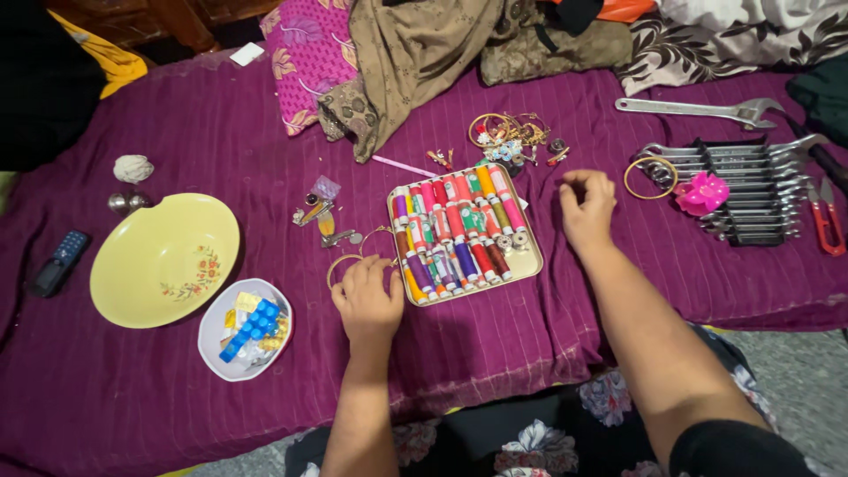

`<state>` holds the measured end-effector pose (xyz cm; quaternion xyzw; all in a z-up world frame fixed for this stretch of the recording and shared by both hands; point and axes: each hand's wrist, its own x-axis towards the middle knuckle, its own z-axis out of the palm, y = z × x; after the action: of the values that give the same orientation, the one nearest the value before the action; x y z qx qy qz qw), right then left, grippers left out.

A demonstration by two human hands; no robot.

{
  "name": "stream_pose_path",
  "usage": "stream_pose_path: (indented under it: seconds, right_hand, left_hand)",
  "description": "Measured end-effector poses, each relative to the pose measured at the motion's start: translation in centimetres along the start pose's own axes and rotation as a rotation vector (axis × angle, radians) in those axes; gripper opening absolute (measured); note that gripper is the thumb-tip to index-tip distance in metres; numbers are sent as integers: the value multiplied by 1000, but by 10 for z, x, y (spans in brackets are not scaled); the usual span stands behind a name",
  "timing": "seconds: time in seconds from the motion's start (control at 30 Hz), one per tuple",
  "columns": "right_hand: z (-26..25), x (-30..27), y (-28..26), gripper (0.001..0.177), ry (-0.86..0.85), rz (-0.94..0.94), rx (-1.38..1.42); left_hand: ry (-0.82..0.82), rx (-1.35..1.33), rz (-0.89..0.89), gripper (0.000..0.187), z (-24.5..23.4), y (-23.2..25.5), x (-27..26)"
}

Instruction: The person organizes colorful thread spools by picking them up from the bed and placing them into a rectangular metal tin. The person repeatedly picks up spools and arranges them in rows inside the tin.

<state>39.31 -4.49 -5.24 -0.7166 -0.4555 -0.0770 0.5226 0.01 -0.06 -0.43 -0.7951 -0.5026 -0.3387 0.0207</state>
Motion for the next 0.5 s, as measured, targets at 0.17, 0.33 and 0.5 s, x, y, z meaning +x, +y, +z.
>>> stream_pose_path:
  seconds: [0.17,0.33,0.5]
  right_hand:
    - [15,32,12,22,71,3,-74]
    - [26,58,4,52,-5,-49,-258]
    - [31,75,-3,35,-135,177,-401]
  left_hand:
    - [54,19,30,27,-1,1,0]
    - [75,3,35,25,-3,3,4]
    - [84,7,51,26,-4,2,7]
